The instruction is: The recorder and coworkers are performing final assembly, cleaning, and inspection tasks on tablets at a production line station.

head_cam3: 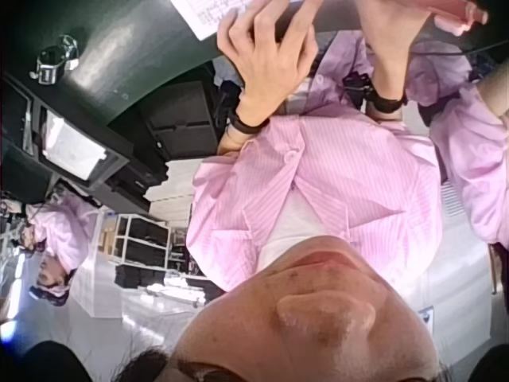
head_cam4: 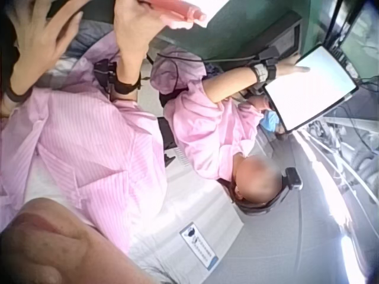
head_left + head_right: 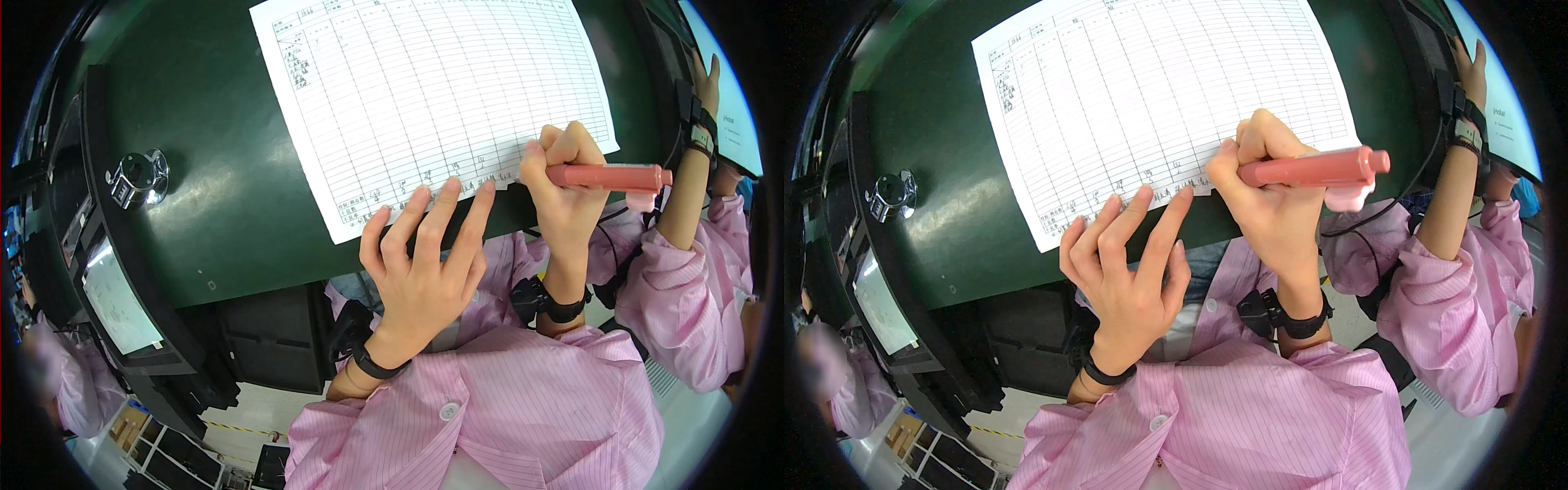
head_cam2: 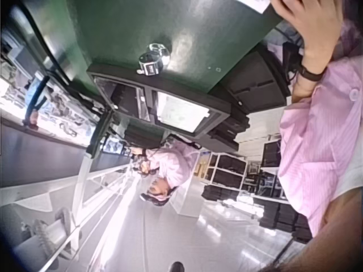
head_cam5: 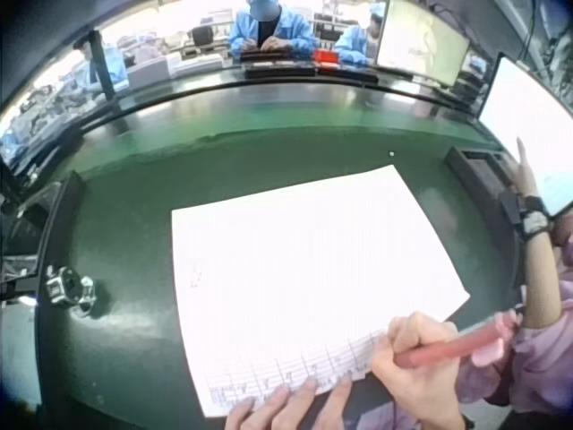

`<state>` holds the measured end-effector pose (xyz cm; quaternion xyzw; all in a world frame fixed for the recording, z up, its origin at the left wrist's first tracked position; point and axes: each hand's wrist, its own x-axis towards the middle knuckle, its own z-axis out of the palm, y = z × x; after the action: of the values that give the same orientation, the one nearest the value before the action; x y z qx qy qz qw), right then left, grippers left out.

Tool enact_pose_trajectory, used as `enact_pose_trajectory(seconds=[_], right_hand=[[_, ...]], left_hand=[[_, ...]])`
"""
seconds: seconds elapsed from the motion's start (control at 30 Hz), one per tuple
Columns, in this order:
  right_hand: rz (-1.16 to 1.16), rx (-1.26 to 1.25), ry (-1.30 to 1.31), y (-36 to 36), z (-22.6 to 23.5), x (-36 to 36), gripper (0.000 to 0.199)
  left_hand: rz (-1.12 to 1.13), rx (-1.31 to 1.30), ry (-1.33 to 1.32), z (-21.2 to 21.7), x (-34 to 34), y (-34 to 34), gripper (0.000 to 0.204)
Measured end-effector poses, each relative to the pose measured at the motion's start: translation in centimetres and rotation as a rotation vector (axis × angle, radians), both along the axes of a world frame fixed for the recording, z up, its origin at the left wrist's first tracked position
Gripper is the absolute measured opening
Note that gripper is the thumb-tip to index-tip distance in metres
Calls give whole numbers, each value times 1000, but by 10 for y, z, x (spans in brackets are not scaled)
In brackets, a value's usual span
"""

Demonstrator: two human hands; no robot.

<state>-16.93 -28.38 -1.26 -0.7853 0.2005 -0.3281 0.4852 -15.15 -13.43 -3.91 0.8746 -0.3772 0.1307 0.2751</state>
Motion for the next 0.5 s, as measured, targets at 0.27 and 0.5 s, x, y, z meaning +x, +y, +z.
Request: enact_pose_trajectory(seconds=[0.27,0.5], right_hand=[[19,11,23,-1,2,-1,33],[1,57,-39,-3,1,-4,29]], left_hand=[[-3,-7,-1,-1,1,0,40],[-1,-8,6,2,-1,0,39]])
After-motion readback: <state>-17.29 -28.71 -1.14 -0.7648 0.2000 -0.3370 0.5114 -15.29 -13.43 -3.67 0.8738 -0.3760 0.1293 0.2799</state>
